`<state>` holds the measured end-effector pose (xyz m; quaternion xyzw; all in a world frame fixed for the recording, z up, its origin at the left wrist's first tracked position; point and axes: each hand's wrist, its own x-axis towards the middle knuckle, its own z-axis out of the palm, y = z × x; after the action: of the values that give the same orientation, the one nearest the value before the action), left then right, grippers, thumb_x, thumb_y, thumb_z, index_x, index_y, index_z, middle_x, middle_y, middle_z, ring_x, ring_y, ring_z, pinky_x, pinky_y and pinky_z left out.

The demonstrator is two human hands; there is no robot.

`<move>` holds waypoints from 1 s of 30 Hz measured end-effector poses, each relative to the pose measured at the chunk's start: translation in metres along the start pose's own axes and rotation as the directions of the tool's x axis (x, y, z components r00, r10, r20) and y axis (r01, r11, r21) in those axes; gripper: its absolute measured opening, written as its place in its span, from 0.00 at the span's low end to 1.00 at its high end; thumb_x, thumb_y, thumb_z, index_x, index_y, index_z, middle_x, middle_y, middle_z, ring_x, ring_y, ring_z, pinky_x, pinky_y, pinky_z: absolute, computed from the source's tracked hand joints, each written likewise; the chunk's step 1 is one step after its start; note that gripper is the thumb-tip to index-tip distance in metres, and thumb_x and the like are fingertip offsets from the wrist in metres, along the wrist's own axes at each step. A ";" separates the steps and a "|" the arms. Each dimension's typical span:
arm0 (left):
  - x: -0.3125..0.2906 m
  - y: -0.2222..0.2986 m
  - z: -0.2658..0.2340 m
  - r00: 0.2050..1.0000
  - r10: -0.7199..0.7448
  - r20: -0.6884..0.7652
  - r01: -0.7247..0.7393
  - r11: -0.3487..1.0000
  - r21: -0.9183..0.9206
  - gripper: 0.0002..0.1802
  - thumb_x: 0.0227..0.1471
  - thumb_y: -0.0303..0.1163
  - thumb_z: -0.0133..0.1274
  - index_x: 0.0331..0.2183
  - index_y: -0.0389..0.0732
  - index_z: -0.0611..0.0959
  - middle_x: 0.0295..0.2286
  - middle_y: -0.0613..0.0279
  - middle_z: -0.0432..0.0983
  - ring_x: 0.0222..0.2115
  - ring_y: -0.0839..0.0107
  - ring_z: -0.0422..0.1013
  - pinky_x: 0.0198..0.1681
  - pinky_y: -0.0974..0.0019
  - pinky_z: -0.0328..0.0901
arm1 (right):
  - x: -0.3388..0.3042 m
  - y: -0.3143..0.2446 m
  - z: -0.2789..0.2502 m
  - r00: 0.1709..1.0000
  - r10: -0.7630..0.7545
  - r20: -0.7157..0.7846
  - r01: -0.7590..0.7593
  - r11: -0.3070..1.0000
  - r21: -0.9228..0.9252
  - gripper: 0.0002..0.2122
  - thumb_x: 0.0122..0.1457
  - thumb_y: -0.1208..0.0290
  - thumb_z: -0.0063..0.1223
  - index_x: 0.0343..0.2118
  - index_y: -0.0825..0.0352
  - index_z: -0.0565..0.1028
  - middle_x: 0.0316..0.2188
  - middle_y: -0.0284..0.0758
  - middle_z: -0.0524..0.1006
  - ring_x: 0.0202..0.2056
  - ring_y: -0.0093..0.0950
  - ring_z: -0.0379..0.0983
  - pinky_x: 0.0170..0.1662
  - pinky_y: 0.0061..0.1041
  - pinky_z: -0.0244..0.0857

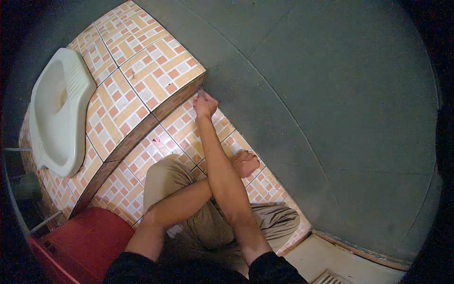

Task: The person applies a sealant from a tube to the base of a tiled squat toilet platform and smooths the material using a small stick.

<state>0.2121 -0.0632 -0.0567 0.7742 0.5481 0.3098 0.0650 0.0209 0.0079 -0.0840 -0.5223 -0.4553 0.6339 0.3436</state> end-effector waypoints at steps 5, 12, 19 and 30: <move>0.000 0.002 -0.006 0.987 0.009 0.162 -0.003 0.999 -0.037 0.04 0.37 0.31 0.52 0.17 0.44 0.76 0.20 0.58 0.73 0.24 0.63 0.73 0.27 0.59 0.64 | 0.001 0.008 0.002 0.965 -0.257 -0.059 0.246 0.958 -0.148 0.10 0.55 0.71 0.53 0.22 0.73 0.76 0.16 0.33 0.73 0.17 0.21 0.66 0.22 0.23 0.60; -0.004 -0.004 -0.001 0.991 -0.014 0.132 0.016 1.000 -0.013 0.02 0.39 0.31 0.50 0.19 0.46 0.76 0.20 0.60 0.71 0.22 0.63 0.71 0.27 0.59 0.63 | -0.044 -0.037 0.006 0.956 -0.289 0.046 0.274 0.828 -0.489 0.09 0.49 0.72 0.50 0.24 0.75 0.75 0.19 0.47 0.75 0.23 0.36 0.73 0.32 0.32 0.64; -0.006 0.002 -0.006 0.994 0.080 -0.068 -0.078 0.996 0.038 0.03 0.40 0.30 0.50 0.19 0.45 0.76 0.21 0.61 0.72 0.25 0.66 0.72 0.27 0.61 0.63 | -0.038 -0.025 0.016 0.916 -0.398 0.060 0.379 0.802 -0.461 0.11 0.50 0.72 0.44 0.26 0.75 0.74 0.23 0.54 0.74 0.29 0.49 0.73 0.36 0.39 0.64; -0.022 -0.007 0.021 0.999 -0.024 0.039 0.027 0.995 -0.094 0.03 0.39 0.31 0.51 0.22 0.44 0.75 0.20 0.59 0.69 0.26 0.61 0.71 0.29 0.56 0.64 | -0.058 -0.040 0.011 0.905 -0.128 0.407 0.337 0.799 -0.498 0.17 0.54 0.70 0.42 0.45 0.74 0.70 0.39 0.57 0.72 0.43 0.51 0.69 0.48 0.41 0.62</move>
<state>0.2138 -0.0753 -0.0855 0.7689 0.5413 0.3199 0.1159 0.0213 -0.0336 -0.0255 -0.4161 -0.7356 0.5085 0.1652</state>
